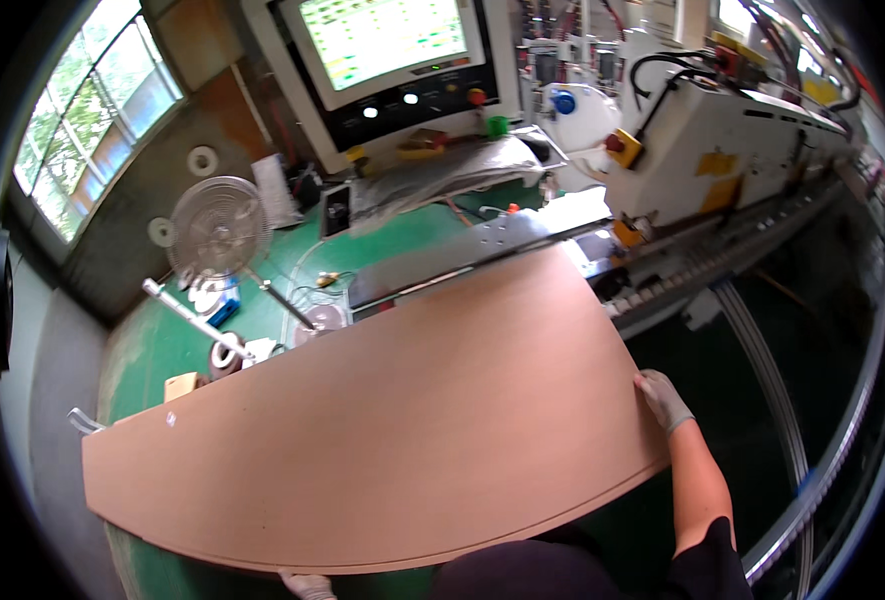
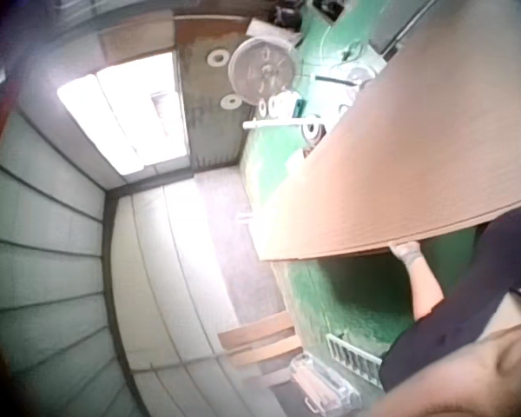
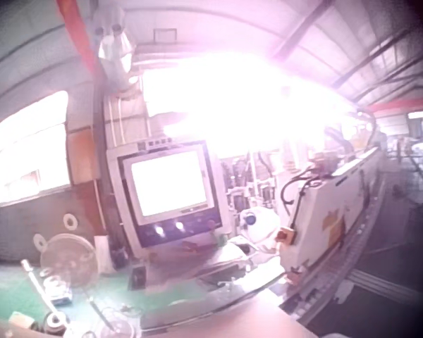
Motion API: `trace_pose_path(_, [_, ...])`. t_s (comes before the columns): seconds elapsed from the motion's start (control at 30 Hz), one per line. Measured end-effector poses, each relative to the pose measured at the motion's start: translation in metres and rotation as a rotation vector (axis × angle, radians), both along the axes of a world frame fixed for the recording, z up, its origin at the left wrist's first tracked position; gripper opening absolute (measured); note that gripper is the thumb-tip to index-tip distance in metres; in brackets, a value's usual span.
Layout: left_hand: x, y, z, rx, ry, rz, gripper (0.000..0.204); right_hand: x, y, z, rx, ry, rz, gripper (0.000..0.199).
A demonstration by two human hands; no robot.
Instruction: The person adjusts a long metal guide rail on an edge banding machine, then repeatedly picks up large wooden panels from a stack and feeds them into the machine. The panels are processed and removed from the other side.
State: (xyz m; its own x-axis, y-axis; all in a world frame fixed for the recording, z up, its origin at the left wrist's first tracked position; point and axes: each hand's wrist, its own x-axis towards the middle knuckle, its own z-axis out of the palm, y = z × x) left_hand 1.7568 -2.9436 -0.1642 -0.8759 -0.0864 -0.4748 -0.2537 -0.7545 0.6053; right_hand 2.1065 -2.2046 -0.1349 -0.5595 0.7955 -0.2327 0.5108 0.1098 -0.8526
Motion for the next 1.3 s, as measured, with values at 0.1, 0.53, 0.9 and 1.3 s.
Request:
trace_pose_path(0.1, [-0.035,0.005,0.009,-0.136,-0.130,-0.065,0.076,0.013,-0.010,-0.004,0.230,-0.284,-0.154,0.045])
trace_pose_path(0.53, [-0.064,0.044,0.037,-0.355,-0.477,-0.399,0.068,0.035,-0.030,0.010,0.235,-0.708,-0.425,0.070])
trace_pose_path(0.9, [-0.064,0.061,0.052,-0.354,-0.596,-0.433,0.062,0.057,0.007,0.005,0.199,-0.682,-0.446,0.072])
trace_pose_path(1.3, [-0.035,0.094,0.031,-0.490,-0.574,-0.476,0.069,0.066,0.032,0.005,0.206,-0.640,-0.510,0.068])
